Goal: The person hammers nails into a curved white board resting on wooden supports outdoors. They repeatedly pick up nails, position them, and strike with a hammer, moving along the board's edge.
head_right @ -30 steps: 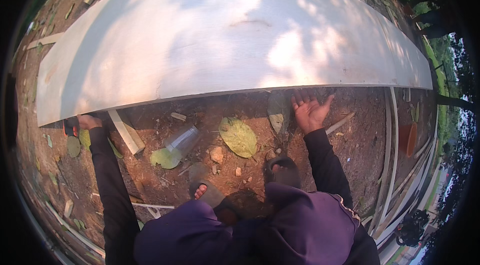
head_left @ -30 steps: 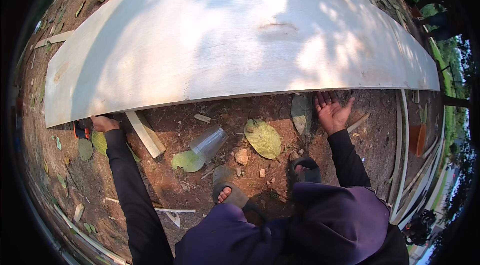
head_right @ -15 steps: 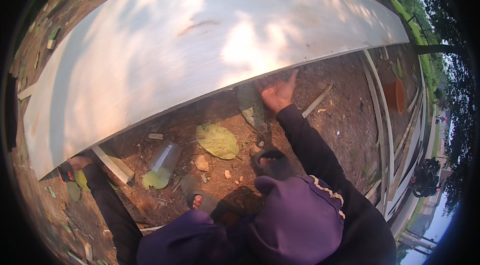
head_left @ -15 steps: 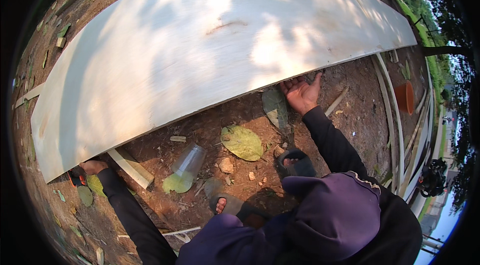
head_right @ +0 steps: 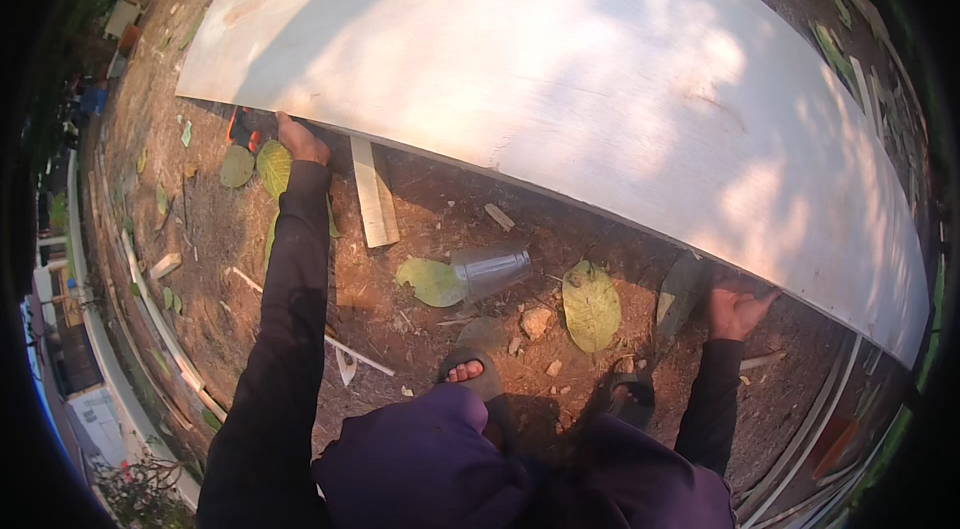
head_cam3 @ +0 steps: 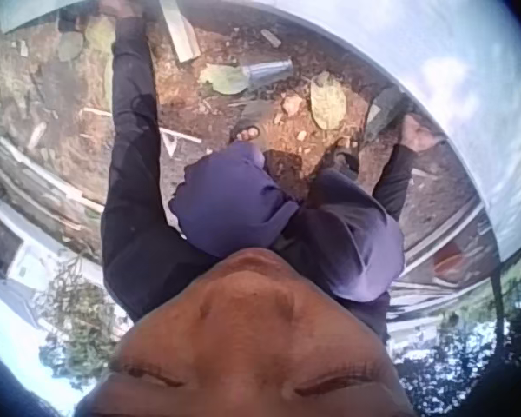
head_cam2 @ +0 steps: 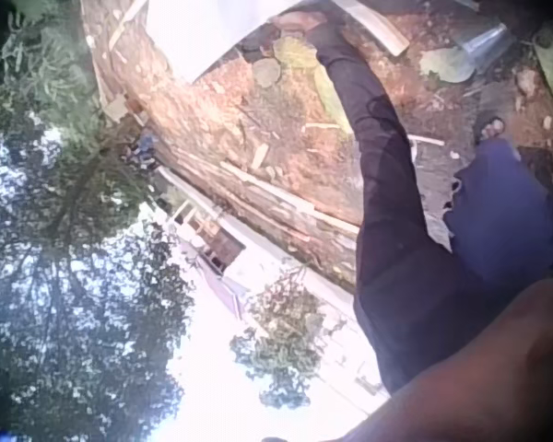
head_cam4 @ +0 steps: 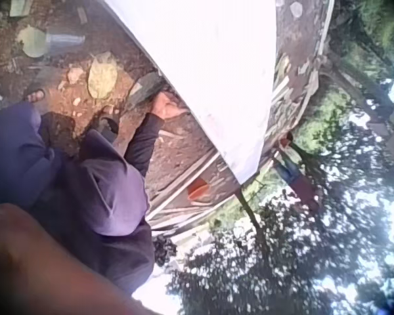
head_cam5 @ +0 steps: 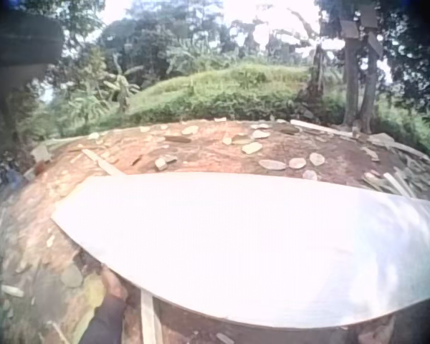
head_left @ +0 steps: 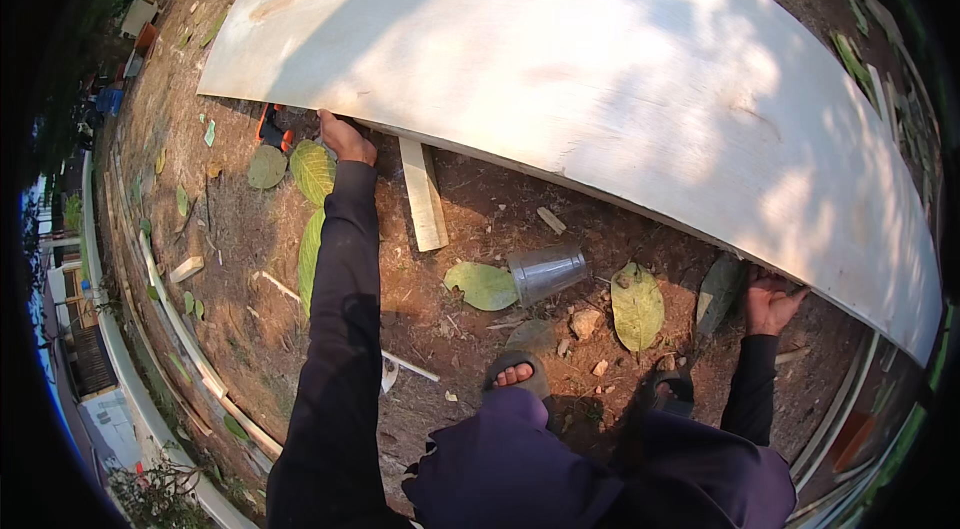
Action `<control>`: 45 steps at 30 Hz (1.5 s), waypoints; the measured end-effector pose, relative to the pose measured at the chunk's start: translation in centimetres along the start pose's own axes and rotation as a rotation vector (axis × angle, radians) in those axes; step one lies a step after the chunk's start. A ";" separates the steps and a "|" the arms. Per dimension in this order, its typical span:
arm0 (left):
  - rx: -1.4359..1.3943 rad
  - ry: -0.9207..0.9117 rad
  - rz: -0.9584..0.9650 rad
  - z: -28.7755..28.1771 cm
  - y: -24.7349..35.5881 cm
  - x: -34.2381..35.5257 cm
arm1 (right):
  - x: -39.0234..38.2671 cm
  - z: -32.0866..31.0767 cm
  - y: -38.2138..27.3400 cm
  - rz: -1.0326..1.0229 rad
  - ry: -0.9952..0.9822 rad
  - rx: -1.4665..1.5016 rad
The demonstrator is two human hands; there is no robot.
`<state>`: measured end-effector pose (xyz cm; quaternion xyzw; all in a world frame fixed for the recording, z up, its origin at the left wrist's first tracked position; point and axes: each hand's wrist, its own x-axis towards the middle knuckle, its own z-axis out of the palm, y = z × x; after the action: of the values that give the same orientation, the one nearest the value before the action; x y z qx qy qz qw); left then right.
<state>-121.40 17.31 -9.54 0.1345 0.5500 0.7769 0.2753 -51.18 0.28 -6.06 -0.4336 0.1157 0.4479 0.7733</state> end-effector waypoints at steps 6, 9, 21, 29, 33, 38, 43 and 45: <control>-0.010 0.031 -0.025 -1.4 0.9 -0.9 | 0.1 0.6 0.4 0.042 0.035 -0.036; -0.022 0.045 -0.028 -1.0 1.3 -1.4 | 0.2 0.9 0.0 0.050 0.045 -0.026; 0.013 0.036 -0.064 -2.1 1.2 -1.0 | -0.9 1.6 0.1 0.072 0.060 -0.034; 0.163 0.025 -0.020 -2.0 1.2 -1.0 | -1.8 0.2 -0.3 0.110 0.110 -0.330; 0.393 0.134 0.051 -5.8 2.1 0.6 | -4.4 -2.1 0.7 0.160 -0.133 -0.725; 0.434 0.062 -0.097 -5.0 2.8 -6.2 | -9.4 -1.3 1.3 -0.378 -0.433 -1.457; 0.359 -0.031 -0.174 -3.8 2.6 -10.6 | -11.8 4.1 3.0 -1.200 -1.105 -1.688; 0.346 -0.011 -0.201 -4.8 1.8 -8.8 | -11.4 6.3 5.3 -1.275 -1.254 -1.640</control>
<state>-117.19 8.07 -8.72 0.1285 0.6845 0.6387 0.3271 -63.24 -0.37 1.17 -0.4814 -0.8309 0.0594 0.2726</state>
